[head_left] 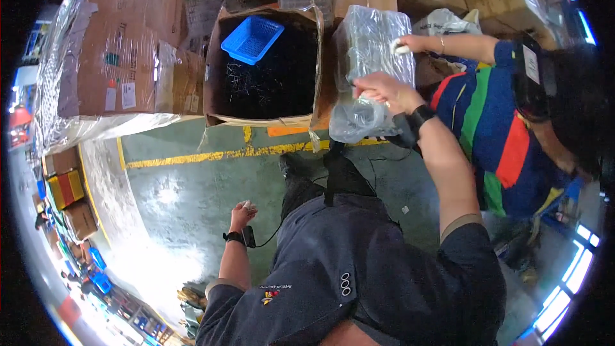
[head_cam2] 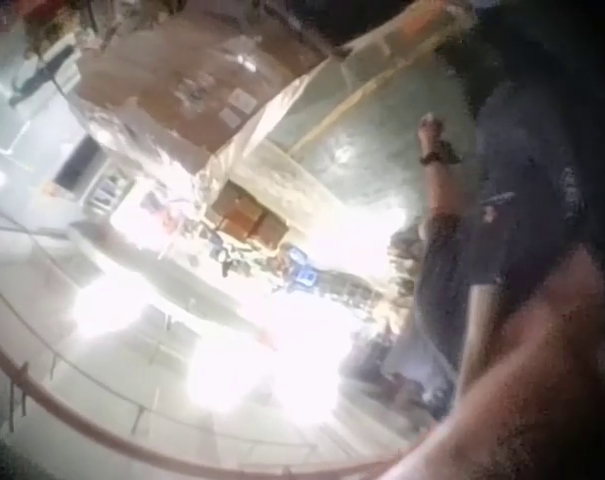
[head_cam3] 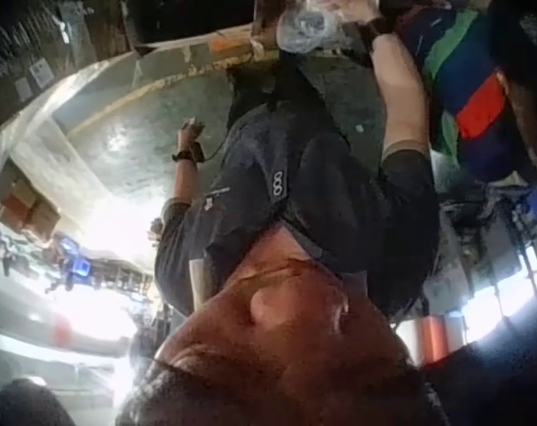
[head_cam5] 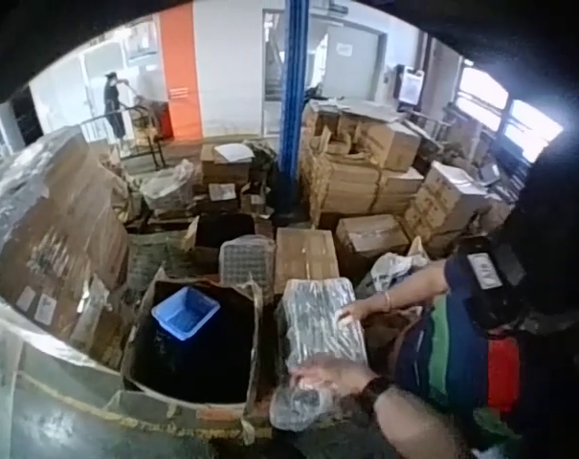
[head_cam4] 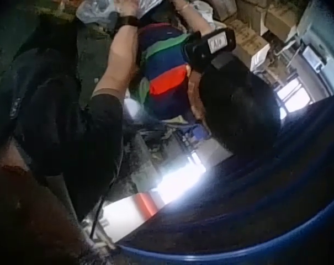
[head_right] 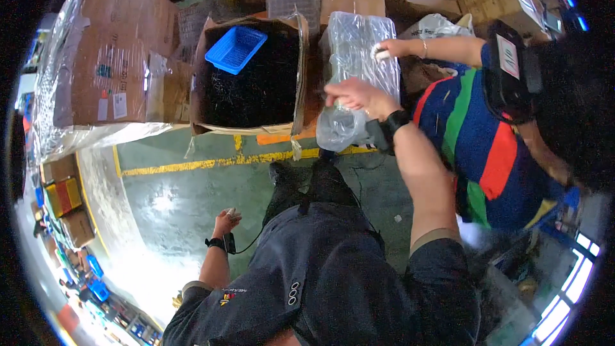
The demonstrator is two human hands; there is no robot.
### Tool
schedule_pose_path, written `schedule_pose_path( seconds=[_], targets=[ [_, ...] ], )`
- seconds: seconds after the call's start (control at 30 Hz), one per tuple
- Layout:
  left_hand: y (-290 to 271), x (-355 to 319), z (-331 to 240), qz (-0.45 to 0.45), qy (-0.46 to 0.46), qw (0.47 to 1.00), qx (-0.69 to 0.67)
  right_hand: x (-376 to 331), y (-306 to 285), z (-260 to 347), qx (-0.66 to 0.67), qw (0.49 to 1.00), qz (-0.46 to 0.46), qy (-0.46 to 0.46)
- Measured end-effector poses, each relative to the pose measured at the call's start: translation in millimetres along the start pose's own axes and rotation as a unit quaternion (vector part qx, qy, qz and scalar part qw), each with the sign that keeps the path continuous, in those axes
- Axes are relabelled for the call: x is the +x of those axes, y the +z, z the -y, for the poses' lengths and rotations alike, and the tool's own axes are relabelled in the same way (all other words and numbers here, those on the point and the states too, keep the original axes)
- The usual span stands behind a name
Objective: The person walks to a workstation and uses shears to cut open a large plastic bag held by another worker. They remove small white components and plastic trays from the bag before walking back to a green workbench.
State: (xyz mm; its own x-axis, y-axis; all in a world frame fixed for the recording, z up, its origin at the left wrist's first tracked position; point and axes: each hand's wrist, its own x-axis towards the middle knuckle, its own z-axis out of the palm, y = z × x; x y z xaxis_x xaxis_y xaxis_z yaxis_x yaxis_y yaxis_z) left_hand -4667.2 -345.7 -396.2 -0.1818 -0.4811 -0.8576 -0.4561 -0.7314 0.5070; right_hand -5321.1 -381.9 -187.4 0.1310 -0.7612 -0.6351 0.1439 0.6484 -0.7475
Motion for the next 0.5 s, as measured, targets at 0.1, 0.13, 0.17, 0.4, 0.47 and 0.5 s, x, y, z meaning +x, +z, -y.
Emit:
schedule_pose_path(
  seconds=[0.1, 0.13, 0.17, 0.4, 0.47, 0.5],
  targets=[
    [-18.7, 5.7, -28.4, -0.006, -0.040, 0.999, -0.037, 1.2, 75.3, -13.8, -0.073, 0.996, 0.026, -0.046],
    [-22.4, 9.4, -35.1, -0.013, -0.060, 0.997, -0.046, -12.5, 103.4, -20.8, -0.097, 0.991, 0.000, -0.092],
    [-30.3, 13.5, -37.1, -0.008, -0.057, 0.997, -0.043, -22.4, 122.5, -33.4, -0.097, 0.991, -0.006, -0.094],
    [-86.5, 17.0, -28.3, 0.000, -0.054, 0.999, -0.003, -66.4, 200.5, -131.0, 0.143, 0.984, -0.092, -0.043],
    [-98.4, 17.6, -29.0, 0.000, -0.063, 0.998, 0.011, -75.2, 211.4, -143.3, 0.216, 0.947, -0.217, -0.093],
    [-103.7, 20.2, -31.9, 0.003, -0.056, 0.998, 0.022, -68.7, 208.0, -156.5, 0.244, 0.926, -0.262, -0.119]
  ],
)
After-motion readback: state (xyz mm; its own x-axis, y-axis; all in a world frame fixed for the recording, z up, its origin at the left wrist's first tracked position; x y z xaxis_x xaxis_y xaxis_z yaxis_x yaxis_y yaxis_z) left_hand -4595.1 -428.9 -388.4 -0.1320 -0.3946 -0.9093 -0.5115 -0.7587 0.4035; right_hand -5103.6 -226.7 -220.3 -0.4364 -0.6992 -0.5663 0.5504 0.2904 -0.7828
